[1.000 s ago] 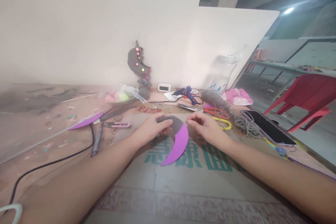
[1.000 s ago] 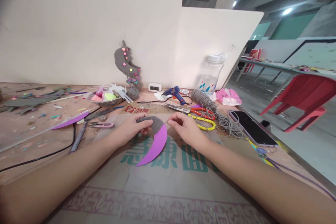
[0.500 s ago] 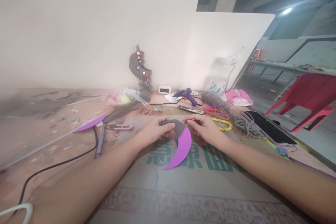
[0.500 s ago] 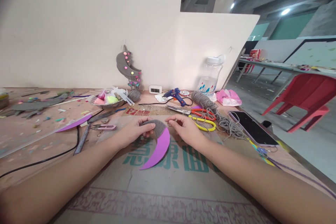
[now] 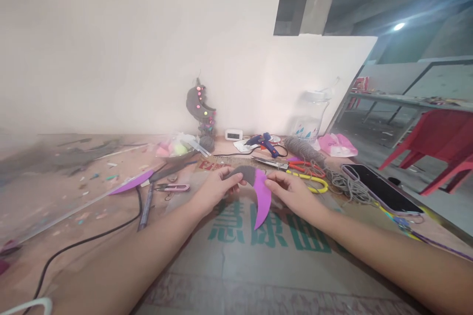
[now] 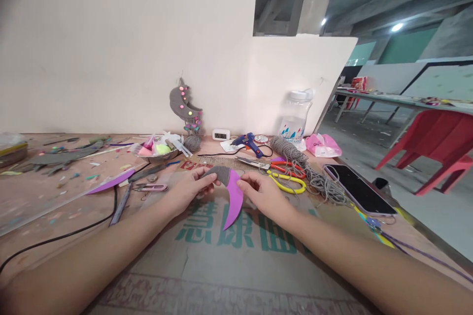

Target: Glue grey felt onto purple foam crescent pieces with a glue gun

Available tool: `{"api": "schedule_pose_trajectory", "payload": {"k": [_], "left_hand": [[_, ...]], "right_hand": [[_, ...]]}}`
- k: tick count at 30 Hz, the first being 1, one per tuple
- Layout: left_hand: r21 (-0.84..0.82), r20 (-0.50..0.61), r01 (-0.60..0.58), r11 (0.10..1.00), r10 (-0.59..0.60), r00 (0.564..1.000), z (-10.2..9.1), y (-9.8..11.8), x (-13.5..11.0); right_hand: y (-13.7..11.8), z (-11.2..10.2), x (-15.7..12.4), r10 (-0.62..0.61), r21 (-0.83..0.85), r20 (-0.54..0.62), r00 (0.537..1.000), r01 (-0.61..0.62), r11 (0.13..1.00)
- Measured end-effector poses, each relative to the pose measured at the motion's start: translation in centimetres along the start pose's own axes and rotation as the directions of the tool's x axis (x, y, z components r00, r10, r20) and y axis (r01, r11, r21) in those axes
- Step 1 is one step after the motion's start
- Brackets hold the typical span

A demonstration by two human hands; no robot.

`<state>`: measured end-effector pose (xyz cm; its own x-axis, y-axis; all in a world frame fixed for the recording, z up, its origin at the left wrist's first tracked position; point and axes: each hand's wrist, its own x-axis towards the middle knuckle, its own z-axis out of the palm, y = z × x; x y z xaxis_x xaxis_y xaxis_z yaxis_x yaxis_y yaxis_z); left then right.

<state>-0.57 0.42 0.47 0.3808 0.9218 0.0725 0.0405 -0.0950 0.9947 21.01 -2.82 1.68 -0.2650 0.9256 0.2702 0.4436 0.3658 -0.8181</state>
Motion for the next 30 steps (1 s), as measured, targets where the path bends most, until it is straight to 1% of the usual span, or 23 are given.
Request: {"api": "schedule_pose_trajectory", "payload": {"k": [2,4,7,9,11,14,16,18,23,27,30], "left_hand": [[0.042,0.012,-0.012,0.999,0.011,1.0,0.1,0.1,-0.1],[0.093,0.003,-0.031,0.995,0.031,1.0,0.3,0.3,-0.3],[0.159,-0.049,-0.123,0.98,0.132,0.99,0.8,0.7,-0.8],[0.228,-0.037,-0.2,0.953,0.213,0.976,1.1,0.9,-1.1],[0.321,0.008,-0.284,0.903,0.298,0.955,1.2,0.9,-1.4],[0.448,0.085,-0.419,0.79,0.429,0.899,1.3,0.7,-1.6],[0.487,0.119,-0.468,0.738,0.474,0.872,1.3,0.6,-1.6],[0.499,0.136,-0.476,0.724,0.477,0.868,1.3,0.5,-1.5],[0.503,0.142,-0.434,0.747,0.424,0.894,1.4,0.7,-1.6],[0.54,0.15,-0.394,0.743,0.376,0.914,1.4,1.0,-1.7],[0.545,0.1,-0.359,0.757,0.366,0.925,1.4,0.9,-1.7]], "right_hand": [[-0.1,0.2,0.0,0.02,0.016,0.034,0.999,-0.02,1.0],[0.0,0.2,0.0,0.018,0.013,0.042,0.999,-0.019,1.0],[0.2,0.1,0.0,-0.006,-0.034,0.065,0.998,0.008,0.999],[0.3,0.1,0.0,-0.015,-0.064,0.087,0.996,0.021,0.998],[0.4,0.2,-0.1,-0.037,-0.09,0.099,0.994,0.045,0.995],[0.6,0.3,-0.1,-0.083,-0.13,0.099,0.992,0.095,0.987],[0.6,0.3,0.0,-0.103,-0.153,0.101,0.99,0.118,0.981],[0.6,0.3,0.0,-0.119,-0.166,0.105,0.987,0.135,0.977],[0.6,0.4,-0.1,-0.144,-0.2,0.116,0.983,0.165,0.966],[0.4,0.5,-0.3,-0.14,-0.241,0.139,0.98,0.17,0.955],[0.3,0.5,-0.4,-0.152,-0.254,0.17,0.974,0.192,0.948]]}}
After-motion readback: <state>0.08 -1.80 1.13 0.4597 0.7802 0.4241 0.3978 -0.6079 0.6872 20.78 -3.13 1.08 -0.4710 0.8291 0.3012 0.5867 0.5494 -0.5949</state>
